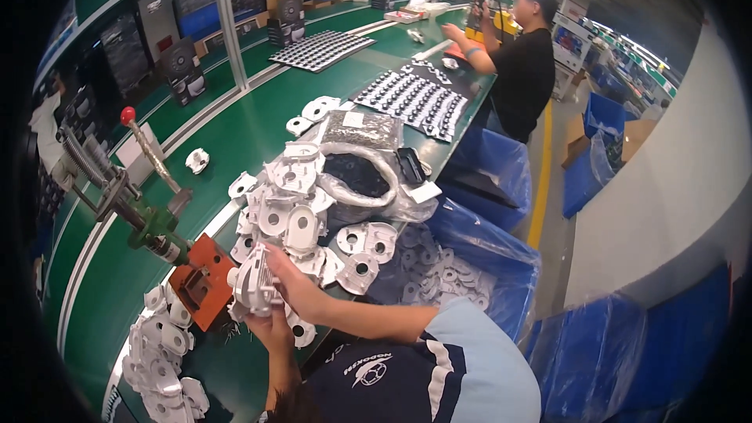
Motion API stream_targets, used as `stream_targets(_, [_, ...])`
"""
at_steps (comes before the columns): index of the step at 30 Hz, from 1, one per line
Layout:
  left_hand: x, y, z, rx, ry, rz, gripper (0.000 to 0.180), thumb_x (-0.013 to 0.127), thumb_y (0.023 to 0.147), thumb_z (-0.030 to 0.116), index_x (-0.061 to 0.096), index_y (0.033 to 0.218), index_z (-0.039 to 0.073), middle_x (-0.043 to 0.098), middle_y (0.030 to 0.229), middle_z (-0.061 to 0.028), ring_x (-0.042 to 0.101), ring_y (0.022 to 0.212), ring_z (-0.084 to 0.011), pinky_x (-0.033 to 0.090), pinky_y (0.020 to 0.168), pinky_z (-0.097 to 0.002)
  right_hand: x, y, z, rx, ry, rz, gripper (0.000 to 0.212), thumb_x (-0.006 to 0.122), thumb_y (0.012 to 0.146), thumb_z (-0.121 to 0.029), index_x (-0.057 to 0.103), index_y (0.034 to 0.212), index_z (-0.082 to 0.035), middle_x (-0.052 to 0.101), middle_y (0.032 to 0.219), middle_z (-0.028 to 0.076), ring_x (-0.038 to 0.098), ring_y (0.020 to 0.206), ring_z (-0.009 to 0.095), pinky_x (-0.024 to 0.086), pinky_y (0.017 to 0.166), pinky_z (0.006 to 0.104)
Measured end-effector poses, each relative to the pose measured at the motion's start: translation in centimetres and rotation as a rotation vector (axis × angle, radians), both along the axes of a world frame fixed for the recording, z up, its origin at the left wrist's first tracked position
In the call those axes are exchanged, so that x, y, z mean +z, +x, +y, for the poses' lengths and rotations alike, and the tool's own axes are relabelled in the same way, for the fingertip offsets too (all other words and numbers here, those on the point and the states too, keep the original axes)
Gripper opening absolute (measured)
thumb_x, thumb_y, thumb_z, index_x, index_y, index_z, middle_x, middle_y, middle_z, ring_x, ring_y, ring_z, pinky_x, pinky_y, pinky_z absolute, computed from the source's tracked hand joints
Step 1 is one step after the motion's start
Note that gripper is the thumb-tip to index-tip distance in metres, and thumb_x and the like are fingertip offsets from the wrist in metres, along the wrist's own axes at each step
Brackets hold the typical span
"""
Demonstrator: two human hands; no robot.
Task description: Assembling white plastic components using a manual press tool on an assembly line.
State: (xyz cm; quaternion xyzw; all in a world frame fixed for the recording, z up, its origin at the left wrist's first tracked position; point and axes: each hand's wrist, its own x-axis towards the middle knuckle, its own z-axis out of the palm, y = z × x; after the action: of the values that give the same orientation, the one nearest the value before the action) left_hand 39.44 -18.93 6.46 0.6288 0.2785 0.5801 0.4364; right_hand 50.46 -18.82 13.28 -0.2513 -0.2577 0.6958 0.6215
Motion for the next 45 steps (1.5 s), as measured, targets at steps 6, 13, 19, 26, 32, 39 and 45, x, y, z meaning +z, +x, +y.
stream_targets(6, [1.0, -2.0, 0.9, 0.423, 0.07, -0.098, 0.053, 0.055, 0.082, 0.001, 0.033, 0.129, -0.003, 0.045, 0.124, -0.016, 0.049, 0.112, -0.025, 0.04, 0.096, -0.038, -1.5, 0.4, 0.5, 0.252, -0.071, -0.303, 0.051, 0.038, 0.096, -0.033, 0.025, 0.139, -0.008, 0.039, 0.13, 0.007, 0.044, 0.112, 0.015, 0.038, 0.092, 0.0289])
stream_targets(13, [0.7, -9.3, 4.0, 0.342, -0.263, -0.549, 0.06, 0.066, 0.076, 0.01, 0.038, 0.127, -0.002, 0.053, 0.117, -0.0171, 0.056, 0.104, -0.0284, 0.047, 0.089, -0.0428, 6.0, 16.0, 14.5, -0.484, 0.396, -1.321, 0.03, 0.059, 0.08, -0.009, 0.054, 0.11, -0.003, 0.053, 0.108, 0.009, 0.053, 0.098, 0.019, 0.045, 0.079, 0.0296])
stream_targets(19, [-1.5, -14.5, 5.1, 0.036, -0.429, -0.726, 0.053, 0.052, 0.086, 0.028, 0.038, 0.13, 0.003, 0.053, 0.119, -0.0142, 0.054, 0.105, -0.027, 0.047, 0.088, -0.0442, 3.5, 28.1, 36.6, -0.498, 0.08, -2.027, 0.061, 0.067, 0.075, -0.043, 0.051, 0.122, -0.008, 0.042, 0.128, 0.021, 0.047, 0.114, 0.033, 0.041, 0.093, 0.0364])
stream_targets(26, [-1.1, -17.0, 2.0, -0.118, -0.388, -0.673, 0.045, 0.049, 0.088, 0.034, 0.048, 0.125, 0.008, 0.054, 0.122, -0.0097, 0.054, 0.104, -0.0272, 0.043, 0.091, -0.0459, -6.8, 35.5, 48.1, -0.057, -0.412, -2.142, 0.112, 0.056, 0.057, -0.082, 0.028, 0.142, -0.014, 0.02, 0.143, 0.03, 0.011, 0.136, 0.043, 0.013, 0.104, 0.0622])
stream_targets(32, [-2.9, -17.9, 0.0, 0.466, -0.481, -0.667, 0.042, 0.045, 0.086, 0.042, 0.051, 0.113, 0.01, 0.063, 0.099, -0.0138, 0.06, 0.077, -0.0287, 0.045, 0.051, -0.0407, -8.3, 37.6, 48.8, -0.226, -0.462, -2.107, 0.112, 0.08, 0.048, -0.054, 0.028, 0.139, -0.015, 0.028, 0.137, 0.03, 0.033, 0.125, 0.044, 0.029, 0.105, 0.0441])
stream_targets(39, [-2.6, -18.7, -0.2, 0.498, -0.528, -0.713, 0.041, 0.045, 0.088, 0.037, 0.048, 0.119, 0.01, 0.06, 0.104, -0.0151, 0.058, 0.087, -0.0315, 0.046, 0.058, -0.0422, -6.5, 37.9, 50.8, -0.403, -0.267, -1.697, 0.096, 0.083, 0.051, -0.027, 0.03, 0.129, -0.009, 0.042, 0.122, 0.028, 0.049, 0.111, 0.035, 0.044, 0.093, 0.0429])
stream_targets(45, [-2.3, -18.2, -0.4, 0.483, -0.502, -0.736, 0.043, 0.047, 0.087, 0.031, 0.043, 0.124, 0.01, 0.057, 0.109, -0.0173, 0.057, 0.088, -0.034, 0.047, 0.059, -0.0445, -7.5, 31.5, 51.9, -0.082, -0.189, -1.477, 0.114, 0.084, 0.05, -0.029, 0.02, 0.139, 0.003, 0.047, 0.125, 0.026, 0.054, 0.107, 0.033, 0.046, 0.088, 0.04])
